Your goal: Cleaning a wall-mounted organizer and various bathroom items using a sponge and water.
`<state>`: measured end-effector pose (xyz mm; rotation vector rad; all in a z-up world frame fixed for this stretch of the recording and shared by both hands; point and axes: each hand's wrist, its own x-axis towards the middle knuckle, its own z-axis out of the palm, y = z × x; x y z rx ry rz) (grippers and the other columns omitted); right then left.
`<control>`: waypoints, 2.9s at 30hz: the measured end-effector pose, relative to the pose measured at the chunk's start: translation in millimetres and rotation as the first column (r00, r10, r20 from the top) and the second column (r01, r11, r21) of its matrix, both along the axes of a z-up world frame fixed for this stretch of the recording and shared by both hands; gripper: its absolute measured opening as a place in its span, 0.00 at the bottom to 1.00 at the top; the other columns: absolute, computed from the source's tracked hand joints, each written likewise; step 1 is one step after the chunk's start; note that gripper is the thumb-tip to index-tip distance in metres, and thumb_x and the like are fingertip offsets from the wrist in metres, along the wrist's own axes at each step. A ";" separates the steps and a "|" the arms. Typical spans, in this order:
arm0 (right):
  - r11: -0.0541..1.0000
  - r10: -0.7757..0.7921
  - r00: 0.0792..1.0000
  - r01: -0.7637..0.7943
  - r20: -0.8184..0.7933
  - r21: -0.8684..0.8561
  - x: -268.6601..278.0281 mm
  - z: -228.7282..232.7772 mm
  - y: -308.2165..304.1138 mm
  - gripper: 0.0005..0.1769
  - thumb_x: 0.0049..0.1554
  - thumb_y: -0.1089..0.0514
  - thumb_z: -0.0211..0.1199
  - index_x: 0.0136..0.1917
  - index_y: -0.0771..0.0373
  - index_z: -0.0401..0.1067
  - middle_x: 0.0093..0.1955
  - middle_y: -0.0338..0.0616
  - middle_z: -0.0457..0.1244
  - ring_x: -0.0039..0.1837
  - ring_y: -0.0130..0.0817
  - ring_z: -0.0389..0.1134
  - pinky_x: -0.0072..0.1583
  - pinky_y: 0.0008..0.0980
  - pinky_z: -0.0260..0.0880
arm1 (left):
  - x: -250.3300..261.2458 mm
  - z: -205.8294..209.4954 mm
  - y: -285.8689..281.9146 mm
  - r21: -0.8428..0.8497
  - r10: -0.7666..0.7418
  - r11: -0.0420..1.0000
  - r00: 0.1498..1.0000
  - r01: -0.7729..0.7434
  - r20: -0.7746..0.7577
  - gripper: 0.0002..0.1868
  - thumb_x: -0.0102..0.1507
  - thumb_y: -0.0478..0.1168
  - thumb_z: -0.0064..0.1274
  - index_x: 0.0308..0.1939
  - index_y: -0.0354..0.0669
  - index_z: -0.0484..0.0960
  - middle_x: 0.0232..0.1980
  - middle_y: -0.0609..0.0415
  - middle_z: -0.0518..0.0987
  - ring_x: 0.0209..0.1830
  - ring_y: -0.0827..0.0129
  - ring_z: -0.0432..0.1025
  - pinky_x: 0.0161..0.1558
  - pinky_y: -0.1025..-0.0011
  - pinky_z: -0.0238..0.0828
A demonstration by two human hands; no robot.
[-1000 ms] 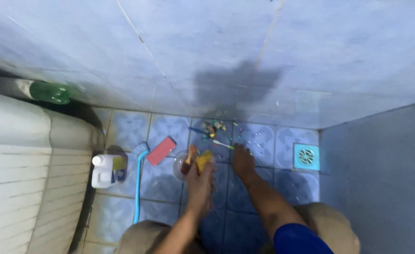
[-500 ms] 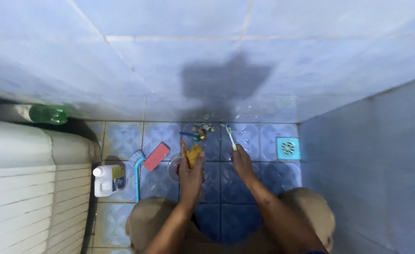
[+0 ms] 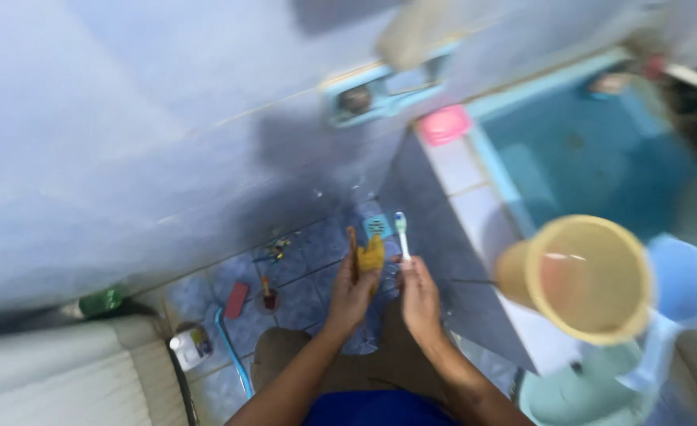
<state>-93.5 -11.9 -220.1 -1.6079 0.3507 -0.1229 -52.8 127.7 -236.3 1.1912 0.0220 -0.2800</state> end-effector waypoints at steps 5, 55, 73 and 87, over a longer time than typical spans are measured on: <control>0.936 -0.338 0.939 0.342 0.066 -0.087 -57.5 95.9 -103.8 0.20 0.70 0.54 0.50 0.70 0.62 0.71 0.49 0.36 0.61 0.47 0.27 0.61 0.49 0.30 0.61 | -18.7 87.1 -97.5 0.121 -0.245 0.961 0.968 0.249 -0.047 0.27 0.62 0.37 0.61 0.63 0.34 0.71 0.51 0.51 0.81 0.48 0.66 0.76 0.48 0.69 0.74; 0.877 -0.304 0.846 0.069 -0.438 -0.476 -90.8 142.5 -224.0 0.22 0.69 0.43 0.43 0.59 0.57 0.71 0.46 0.60 0.69 0.51 0.58 0.72 0.53 0.51 0.68 | -26.0 121.3 -262.3 0.350 -0.358 0.837 0.905 0.421 -0.230 0.09 0.71 0.37 0.38 0.52 0.38 0.69 0.42 0.45 0.85 0.22 0.58 0.74 0.27 0.61 0.72; 0.880 -0.253 0.951 0.151 -0.175 -0.449 -98.2 177.5 -236.1 0.15 0.64 0.48 0.59 0.47 0.61 0.75 0.32 0.43 0.67 0.36 0.31 0.69 0.42 0.34 0.68 | -10.2 153.9 -238.9 0.629 -0.548 0.648 0.837 0.430 -0.008 0.17 0.70 0.46 0.44 0.51 0.39 0.84 0.31 0.52 0.86 0.31 0.67 0.79 0.38 0.69 0.74; 0.911 -0.225 0.929 0.093 -0.295 -0.402 -99.6 155.8 -260.6 0.17 0.63 0.46 0.61 0.43 0.62 0.75 0.29 0.40 0.63 0.32 0.25 0.62 0.38 0.30 0.64 | -6.0 164.1 -233.2 0.689 -0.504 0.582 0.857 0.432 -0.112 0.16 0.71 0.44 0.42 0.47 0.41 0.84 0.31 0.54 0.84 0.29 0.63 0.78 0.37 0.66 0.74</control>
